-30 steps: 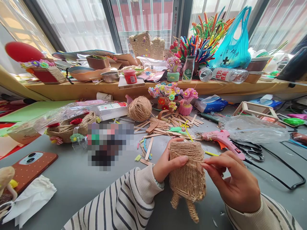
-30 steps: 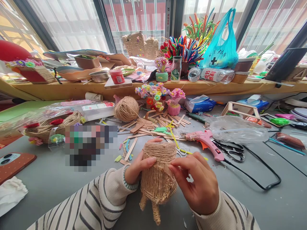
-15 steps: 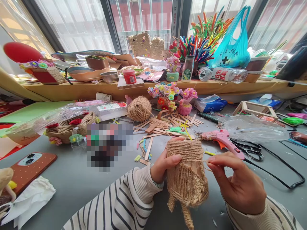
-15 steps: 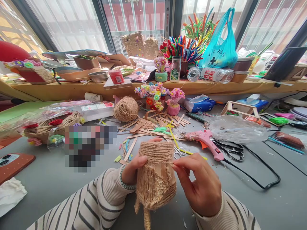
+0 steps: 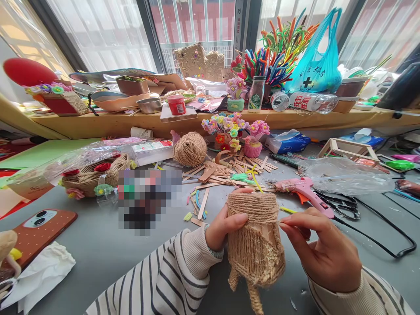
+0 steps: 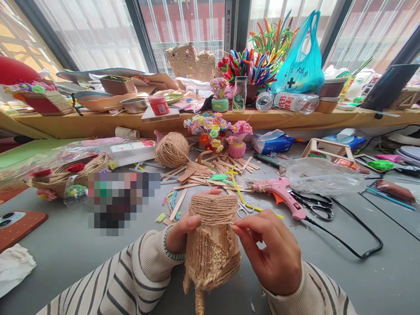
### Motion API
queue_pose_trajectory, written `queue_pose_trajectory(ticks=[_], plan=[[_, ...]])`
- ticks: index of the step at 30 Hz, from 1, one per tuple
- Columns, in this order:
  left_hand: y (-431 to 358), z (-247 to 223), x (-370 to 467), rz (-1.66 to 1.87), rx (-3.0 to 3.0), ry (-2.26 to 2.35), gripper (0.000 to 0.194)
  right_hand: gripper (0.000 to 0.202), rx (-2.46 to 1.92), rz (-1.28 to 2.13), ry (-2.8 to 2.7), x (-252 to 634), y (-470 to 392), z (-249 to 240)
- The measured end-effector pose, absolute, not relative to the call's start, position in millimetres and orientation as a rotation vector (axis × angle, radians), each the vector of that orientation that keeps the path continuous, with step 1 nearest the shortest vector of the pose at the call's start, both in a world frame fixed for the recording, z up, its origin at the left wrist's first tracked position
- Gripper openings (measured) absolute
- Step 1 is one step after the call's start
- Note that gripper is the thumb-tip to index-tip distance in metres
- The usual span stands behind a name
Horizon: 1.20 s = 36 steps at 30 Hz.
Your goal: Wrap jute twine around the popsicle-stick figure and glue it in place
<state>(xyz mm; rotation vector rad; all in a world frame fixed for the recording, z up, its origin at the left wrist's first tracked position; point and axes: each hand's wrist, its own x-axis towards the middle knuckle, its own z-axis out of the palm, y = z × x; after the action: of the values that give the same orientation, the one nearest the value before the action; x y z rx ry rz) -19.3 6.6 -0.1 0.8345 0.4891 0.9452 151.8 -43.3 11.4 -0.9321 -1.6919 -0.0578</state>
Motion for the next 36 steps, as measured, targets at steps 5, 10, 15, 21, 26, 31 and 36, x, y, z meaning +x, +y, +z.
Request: queue_pose_trajectory(ticks=[5,10,15,21,26,31,36], plan=[[8,-1,-20,0.953,0.856,0.487,0.065,0.017,-0.931,-0.084,-1.723,154,-43,13],[9,-4,-21,0.945,0.908,0.463,0.07,0.016,-0.936,-0.115,-1.767,158,-41,12],[9,-3,-20,0.952,0.92,0.493,0.064,0.011,-0.97,-0.143,-1.668,157,-40,7],[11,4,-20,0.908,0.801,0.499,0.052,0.009,-0.951,-0.075,-1.518,162,-37,-7],[28,8,-32,1.022,0.614,0.541,0.06,0.003,-1.121,-0.173,-1.447,174,-23,-16],[41,11,-40,1.271,0.489,0.444,0.051,0.01,-1.248,-0.168,-1.733,183,-10,-21],[37,16,-40,1.158,0.493,0.536,0.06,0.019,-1.402,-0.03,-1.979,181,-5,-36]])
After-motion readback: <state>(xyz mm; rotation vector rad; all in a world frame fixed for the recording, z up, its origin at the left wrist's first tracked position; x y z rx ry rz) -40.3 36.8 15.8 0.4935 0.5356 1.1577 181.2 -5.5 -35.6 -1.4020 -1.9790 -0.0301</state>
